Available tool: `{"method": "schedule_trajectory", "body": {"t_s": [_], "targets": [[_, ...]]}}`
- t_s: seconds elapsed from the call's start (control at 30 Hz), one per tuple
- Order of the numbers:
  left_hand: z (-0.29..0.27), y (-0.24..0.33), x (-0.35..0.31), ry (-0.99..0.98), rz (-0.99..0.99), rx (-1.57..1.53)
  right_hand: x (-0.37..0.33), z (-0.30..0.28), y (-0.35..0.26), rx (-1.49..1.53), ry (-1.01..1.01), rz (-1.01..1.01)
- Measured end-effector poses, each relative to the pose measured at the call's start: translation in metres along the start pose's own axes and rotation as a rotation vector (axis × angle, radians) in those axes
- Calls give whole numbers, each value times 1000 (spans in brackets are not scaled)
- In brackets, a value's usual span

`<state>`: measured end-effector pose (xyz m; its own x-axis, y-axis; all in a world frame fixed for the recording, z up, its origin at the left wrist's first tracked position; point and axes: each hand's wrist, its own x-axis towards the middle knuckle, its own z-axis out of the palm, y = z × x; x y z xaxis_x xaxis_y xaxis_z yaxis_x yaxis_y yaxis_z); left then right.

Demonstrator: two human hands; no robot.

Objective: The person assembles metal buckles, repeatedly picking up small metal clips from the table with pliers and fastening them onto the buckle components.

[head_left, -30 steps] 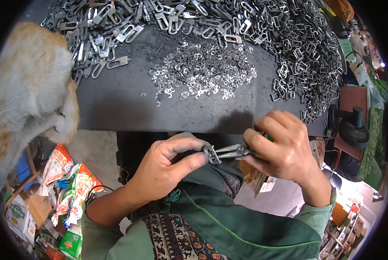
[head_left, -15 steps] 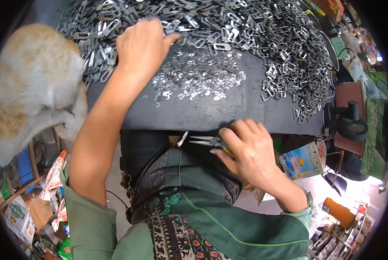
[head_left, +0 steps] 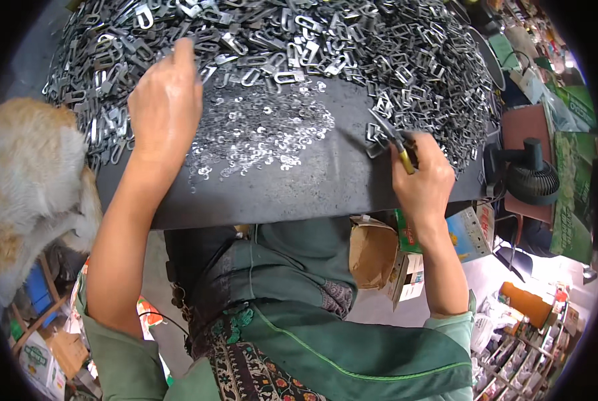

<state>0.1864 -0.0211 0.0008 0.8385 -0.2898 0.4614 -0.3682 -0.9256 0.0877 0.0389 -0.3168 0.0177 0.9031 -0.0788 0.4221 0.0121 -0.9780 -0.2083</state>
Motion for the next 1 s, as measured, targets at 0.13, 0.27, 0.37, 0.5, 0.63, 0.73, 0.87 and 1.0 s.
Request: {"method": "schedule_trajectory", "body": {"t_s": [0.13,0.27,0.37,0.5,0.63,0.73,0.87,1.0], "targets": [[-6,-7,2,46,176,18,-4,3,-4,-104,-7,-46],[-12,-34,4,-32,-59,-298,5,-1,-7,-97,-144,71],[-18,-41,-1,-121,-258,-408,9,-7,-9,-65,-118,37],[-16,-23,-8,19,-114,-363,-5,-17,-31,142,-231,38],[-8,-5,-2,-118,-127,-188,-18,-15,-33,89,-290,-12],[-4,-10,-1,-130,-76,-152,-20,-18,-32,-39,-296,-44],[-4,-22,-8,-2,36,-107,-16,-19,-34,-25,-321,-72],[-56,-47,-14,-189,-342,-858,-18,-21,-32,54,-367,-10]]}}
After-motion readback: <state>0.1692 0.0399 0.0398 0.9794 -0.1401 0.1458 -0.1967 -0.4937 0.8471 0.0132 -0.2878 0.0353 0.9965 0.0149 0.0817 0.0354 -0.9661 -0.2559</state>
